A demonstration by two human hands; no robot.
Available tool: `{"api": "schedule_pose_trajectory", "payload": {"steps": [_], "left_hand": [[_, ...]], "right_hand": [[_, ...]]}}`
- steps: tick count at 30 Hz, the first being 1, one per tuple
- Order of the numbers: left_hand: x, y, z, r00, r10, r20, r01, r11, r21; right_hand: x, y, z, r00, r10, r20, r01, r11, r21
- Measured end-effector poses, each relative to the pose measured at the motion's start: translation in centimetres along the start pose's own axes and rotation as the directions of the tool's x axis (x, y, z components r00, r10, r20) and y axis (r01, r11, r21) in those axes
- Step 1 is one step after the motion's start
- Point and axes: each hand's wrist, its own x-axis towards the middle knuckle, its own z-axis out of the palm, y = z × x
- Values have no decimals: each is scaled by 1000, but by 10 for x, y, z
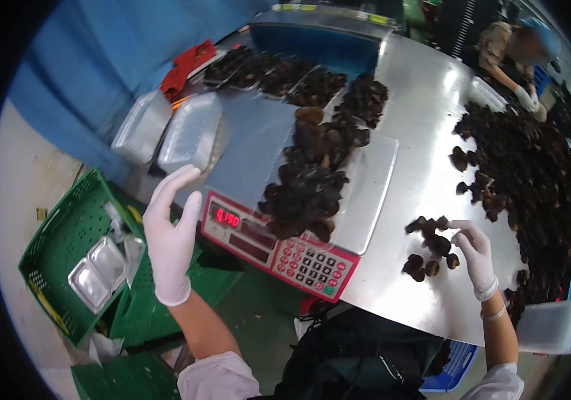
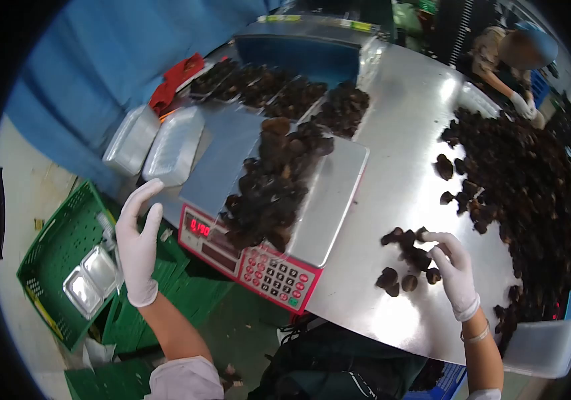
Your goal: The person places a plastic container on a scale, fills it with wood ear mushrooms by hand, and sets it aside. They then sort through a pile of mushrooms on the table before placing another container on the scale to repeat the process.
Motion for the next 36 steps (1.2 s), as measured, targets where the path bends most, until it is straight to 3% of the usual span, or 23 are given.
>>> {"api": "schedule_pose_trajectory", "payload": {"steps": [5, 10, 13, 15, 16, 17, 19, 21, 24, 26, 28, 33, 35, 36], "left_hand": [[-15, -14, -6, 989, -134, -64, 138, 988, 68], [-6, -8, 0, 995, -89, -53, 93, 993, 79], [1, -6, 11, 999, -33, -27, 34, 999, 24], [4, -5, 23, 998, -11, 57, 15, 998, -59], [4, -6, 30, 997, 2, 75, 4, 997, -82], [4, -4, 35, 995, -21, 93, 31, 995, -98], [-1, -3, 46, 998, 34, 55, -29, 996, -90], [-13, -3, 57, 999, -42, 1, 42, 982, -184], [-36, -13, 67, 994, 5, -112, -25, 983, -182], [-48, -25, 63, 988, -63, -143, 36, 982, -184], [-55, -31, 56, 970, -167, -178, 124, 966, -228], [-70, -58, 50, 946, -190, -261, 124, 960, -253], [-77, -63, 52, 935, -263, -239, 194, 941, -277], [-77, -63, 53, 933, -287, -217, 222, 934, -281]], "right_hand": [[-11, 16, -5, 999, -37, 13, 37, 999, -24], [-15, 11, -4, 999, 46, 22, -46, 998, 38], [-14, 4, 3, 997, -14, 80, 15, 1000, -12], [-10, 2, 13, 983, -168, 78, 176, 978, -114], [-9, -10, 18, 988, -122, 89, 132, 985, -112], [-4, -16, 26, 981, -171, 89, 178, 981, -81], [3, -52, 45, 994, -28, 106, 33, 999, -43], [21, -64, 65, 908, -394, 144, 416, 893, -174], [56, -83, 89, 745, -644, 175, 654, 654, -380], [90, -88, 104, 774, -633, 11, 597, 724, -345], [132, -103, 110, 735, -671, -99, 628, 729, -273], [159, -105, 125, 803, -595, -41, 531, 744, -404], [149, -116, 124, 897, -432, 97, 393, 677, -622], [153, -113, 123, 928, -361, 88, 348, 761, -548]]}}
